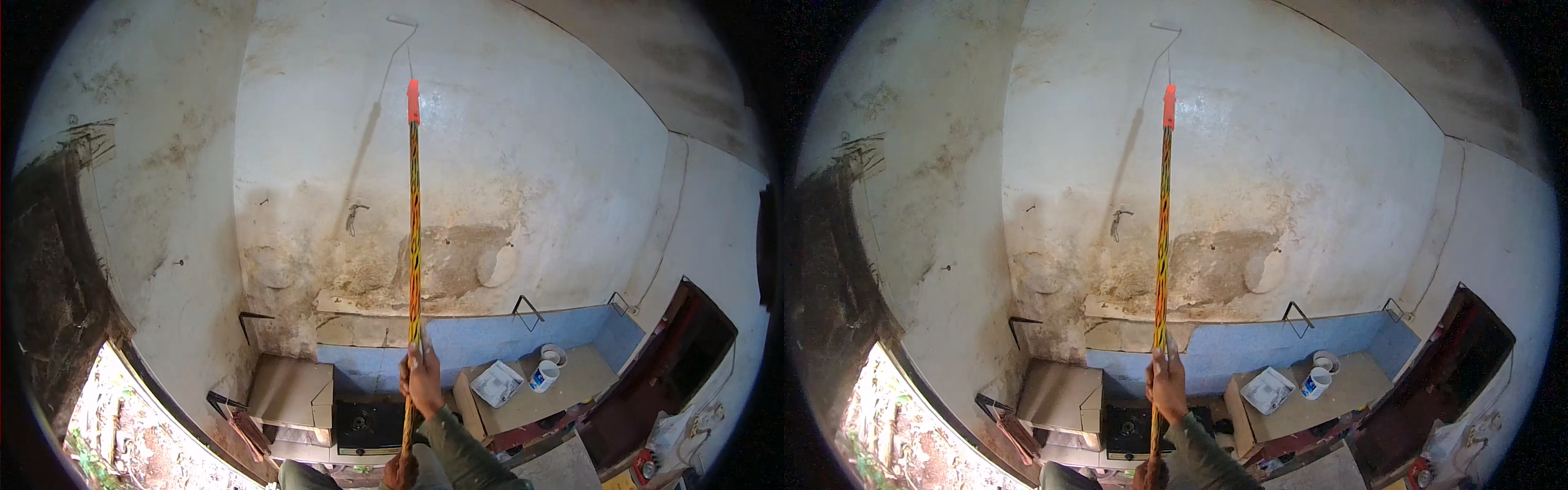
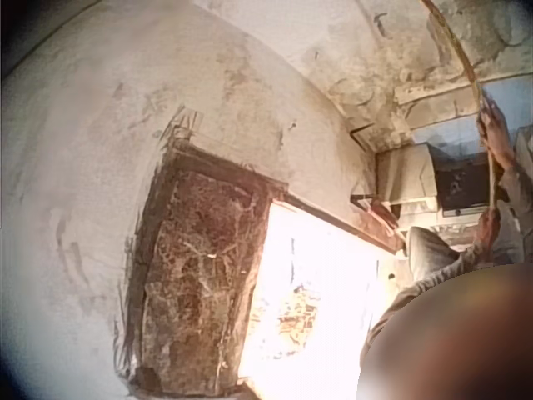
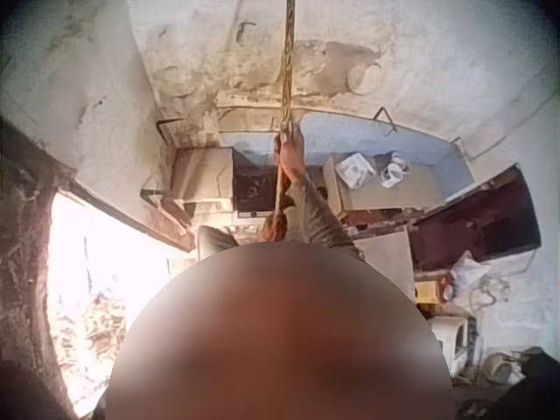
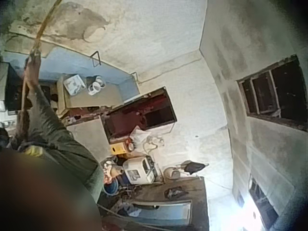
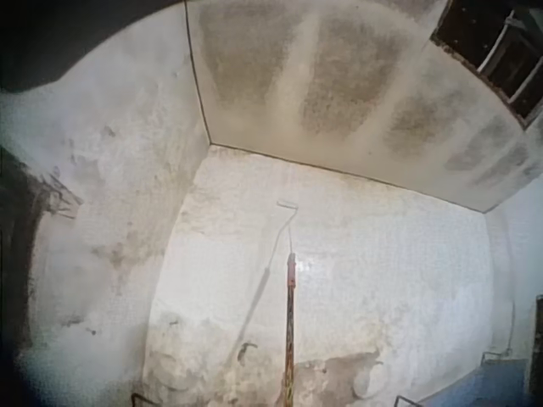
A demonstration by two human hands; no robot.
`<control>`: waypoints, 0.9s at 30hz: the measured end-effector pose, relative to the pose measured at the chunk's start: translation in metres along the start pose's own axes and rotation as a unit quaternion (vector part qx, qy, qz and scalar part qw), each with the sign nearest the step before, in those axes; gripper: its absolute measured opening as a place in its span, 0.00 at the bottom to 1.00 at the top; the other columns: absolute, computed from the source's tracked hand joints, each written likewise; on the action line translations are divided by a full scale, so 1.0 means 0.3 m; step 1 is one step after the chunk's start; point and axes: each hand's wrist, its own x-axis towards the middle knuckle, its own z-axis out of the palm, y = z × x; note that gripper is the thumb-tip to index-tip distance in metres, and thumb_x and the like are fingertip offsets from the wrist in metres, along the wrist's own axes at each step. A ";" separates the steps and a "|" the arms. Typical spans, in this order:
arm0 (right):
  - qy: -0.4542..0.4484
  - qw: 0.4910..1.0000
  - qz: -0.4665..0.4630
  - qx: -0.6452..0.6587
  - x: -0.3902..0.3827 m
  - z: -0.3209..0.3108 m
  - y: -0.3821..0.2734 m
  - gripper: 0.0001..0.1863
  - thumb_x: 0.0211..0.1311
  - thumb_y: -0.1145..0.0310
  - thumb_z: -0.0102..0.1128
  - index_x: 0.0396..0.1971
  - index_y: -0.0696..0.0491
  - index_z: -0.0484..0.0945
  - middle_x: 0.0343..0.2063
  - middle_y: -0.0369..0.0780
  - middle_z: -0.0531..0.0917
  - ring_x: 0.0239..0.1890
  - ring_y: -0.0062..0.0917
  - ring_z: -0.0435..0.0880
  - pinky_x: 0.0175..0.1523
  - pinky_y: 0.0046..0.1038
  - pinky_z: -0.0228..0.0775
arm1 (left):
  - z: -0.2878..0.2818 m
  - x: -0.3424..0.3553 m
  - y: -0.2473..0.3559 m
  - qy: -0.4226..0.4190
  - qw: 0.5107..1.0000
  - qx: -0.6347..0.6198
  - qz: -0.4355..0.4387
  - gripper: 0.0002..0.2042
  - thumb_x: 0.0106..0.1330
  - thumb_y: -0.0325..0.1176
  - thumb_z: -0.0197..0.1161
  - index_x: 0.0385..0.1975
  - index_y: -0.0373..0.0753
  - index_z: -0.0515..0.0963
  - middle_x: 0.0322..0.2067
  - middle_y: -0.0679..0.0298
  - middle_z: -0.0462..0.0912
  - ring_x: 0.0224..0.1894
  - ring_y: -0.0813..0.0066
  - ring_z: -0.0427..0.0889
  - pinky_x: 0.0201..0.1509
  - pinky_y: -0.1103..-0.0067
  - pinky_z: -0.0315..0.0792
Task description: Painting the ceiling of a room using a paint roller attached to an extension pole.
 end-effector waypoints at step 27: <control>0.016 0.997 -0.036 -0.073 0.117 0.037 -0.058 0.14 0.72 0.53 0.46 0.35 0.48 0.63 0.14 0.34 0.68 0.08 0.18 0.66 0.12 0.23 0.60 | -0.036 0.154 0.041 -0.158 0.963 -0.188 -0.113 0.24 0.72 0.57 0.44 0.24 0.42 0.68 0.15 0.72 0.65 0.14 0.85 0.62 0.16 0.81 0.56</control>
